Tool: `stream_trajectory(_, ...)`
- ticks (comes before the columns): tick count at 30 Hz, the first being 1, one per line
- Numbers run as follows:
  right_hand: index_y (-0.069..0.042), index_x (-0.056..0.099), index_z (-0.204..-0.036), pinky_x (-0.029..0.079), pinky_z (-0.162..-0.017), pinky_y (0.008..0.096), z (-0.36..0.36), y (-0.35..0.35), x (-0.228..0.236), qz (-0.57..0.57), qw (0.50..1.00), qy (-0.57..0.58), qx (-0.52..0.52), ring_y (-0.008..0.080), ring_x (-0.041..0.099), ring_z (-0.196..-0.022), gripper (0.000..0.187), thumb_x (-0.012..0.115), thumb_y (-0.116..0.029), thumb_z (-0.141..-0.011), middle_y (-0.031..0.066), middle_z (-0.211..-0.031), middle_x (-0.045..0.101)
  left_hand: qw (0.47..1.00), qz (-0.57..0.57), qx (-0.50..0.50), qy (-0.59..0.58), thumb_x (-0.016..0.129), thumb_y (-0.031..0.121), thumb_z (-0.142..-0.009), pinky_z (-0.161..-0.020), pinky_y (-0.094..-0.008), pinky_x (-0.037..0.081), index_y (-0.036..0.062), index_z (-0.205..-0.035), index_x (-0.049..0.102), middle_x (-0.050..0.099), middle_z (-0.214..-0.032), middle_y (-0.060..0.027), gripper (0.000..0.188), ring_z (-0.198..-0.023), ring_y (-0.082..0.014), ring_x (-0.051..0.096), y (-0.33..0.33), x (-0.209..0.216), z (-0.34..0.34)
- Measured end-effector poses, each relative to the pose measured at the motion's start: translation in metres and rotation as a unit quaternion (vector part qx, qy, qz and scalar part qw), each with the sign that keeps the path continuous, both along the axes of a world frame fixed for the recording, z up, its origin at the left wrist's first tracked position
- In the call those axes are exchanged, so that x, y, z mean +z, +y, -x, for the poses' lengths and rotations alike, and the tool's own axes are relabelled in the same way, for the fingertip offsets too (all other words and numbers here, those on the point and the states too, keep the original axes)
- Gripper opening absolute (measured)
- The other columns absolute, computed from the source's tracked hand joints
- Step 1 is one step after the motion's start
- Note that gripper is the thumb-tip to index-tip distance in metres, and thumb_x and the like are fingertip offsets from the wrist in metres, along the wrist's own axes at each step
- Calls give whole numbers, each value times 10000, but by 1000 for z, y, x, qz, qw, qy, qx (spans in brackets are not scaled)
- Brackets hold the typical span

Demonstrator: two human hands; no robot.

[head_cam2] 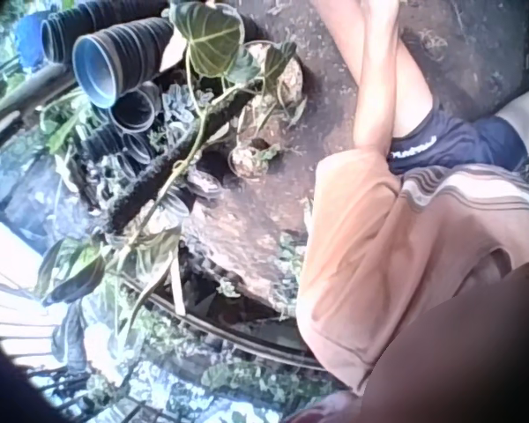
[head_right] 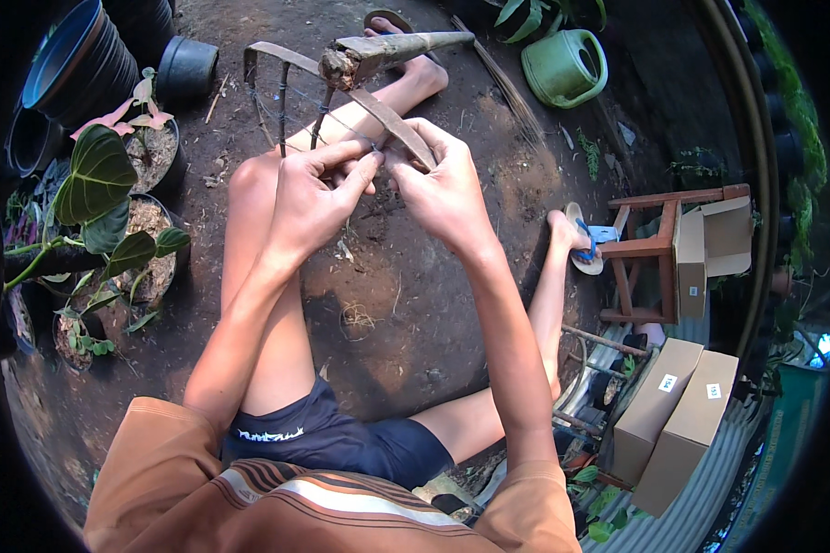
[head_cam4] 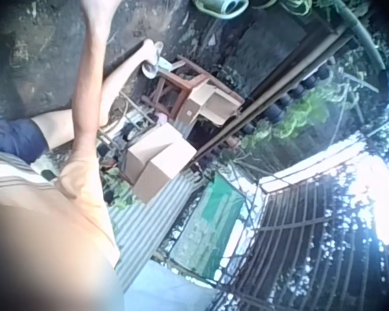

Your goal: The person sits on the ground and uses a thin wire to bind and secure the tines of a metal garden rake to its wooden handle. They repeatedly wrap, pull, and twist the wire around the junction to reinforce the connection.

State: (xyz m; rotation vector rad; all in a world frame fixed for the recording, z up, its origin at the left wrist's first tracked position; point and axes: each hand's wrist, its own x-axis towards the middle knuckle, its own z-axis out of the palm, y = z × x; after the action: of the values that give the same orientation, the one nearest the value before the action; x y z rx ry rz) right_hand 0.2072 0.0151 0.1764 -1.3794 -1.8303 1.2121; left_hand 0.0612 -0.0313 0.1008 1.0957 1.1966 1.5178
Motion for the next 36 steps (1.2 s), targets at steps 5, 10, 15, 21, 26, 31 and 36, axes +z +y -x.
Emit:
stream_trajectory(5, 6, 706, -1054, 482, -636, 301, -3, -3, 8, -115, 974, -192, 30, 92, 580, -697, 205, 669, -74, -869, 42, -774, 670, 978, -112, 92, 153, 739, 46, -928, -583, -266, 527, -38, -1084, 764, 765, -793, -95, 178, -669, -106, 699, -5, -14, -8)
stream_trajectory(10, 35, 673, -993, 491, -658, 386, -7, -5, 21, -140, 961, -229, 65, 298, 614, -679, 200, 662, -88, -836, 204, -760, 639, 925, -207, 168, 270, 780, 30, -863, -632, -370, 548, -18, -1014, 744, 732, -846, -136, 162, -715, -292, 704, -8, -24, -19)
stream_trajectory(15, 41, 665, -991, 492, -651, 419, -7, -7, 16, -168, 957, -217, 88, 430, 604, -686, 184, 671, -77, -851, 268, -771, 621, 903, -222, 188, 316, 830, 34, -782, -757, -394, 519, 24, -978, 731, 682, -886, -81, 219, -854, -274, 646, -8, -28, -13)
stream_trajectory(21, 47, 670, -1004, 499, -652, 409, -10, -4, 12, -204, 955, -188, 102, 402, 611, -670, 181, 684, -76, -872, 265, -780, 632, 876, -243, 231, 348, 819, 81, -815, -834, -411, 492, 62, -984, 713, 710, -914, -53, 201, -892, -289, 627, -5, -33, -18)
stream_trajectory(26, 50, 676, -1029, 506, -672, 388, -11, -3, 11, -140, 970, -175, 90, 292, 625, -656, 201, 691, -90, -885, 238, -787, 656, 904, -208, 244, 283, 823, 78, -822, -844, -405, 483, 84, -977, 719, 747, -900, -27, 187, -919, -290, 628, -5, -36, -23)
stream_trajectory(31, 29, 693, -1056, 445, -610, 277, -12, -1, 6, -120, 975, -160, 101, 74, 542, -680, 207, 689, -130, -924, 29, -726, 620, 935, -184, 217, 210, 820, 50, -818, -848, -405, 484, 71, -961, 719, 748, -921, -24, 176, -914, -286, 608, -6, -34, -23)
stream_trajectory(36, 37, 690, -1082, 475, -648, 303, -13, 0, 5, -114, 977, -148, 102, 116, 581, -694, 225, 689, -120, -921, 86, -776, 649, 961, -129, 187, 155, 815, 51, -827, -846, -392, 487, 62, -961, 721, 745, -939, -34, 165, -933, -271, 588, -7, -31, -24)
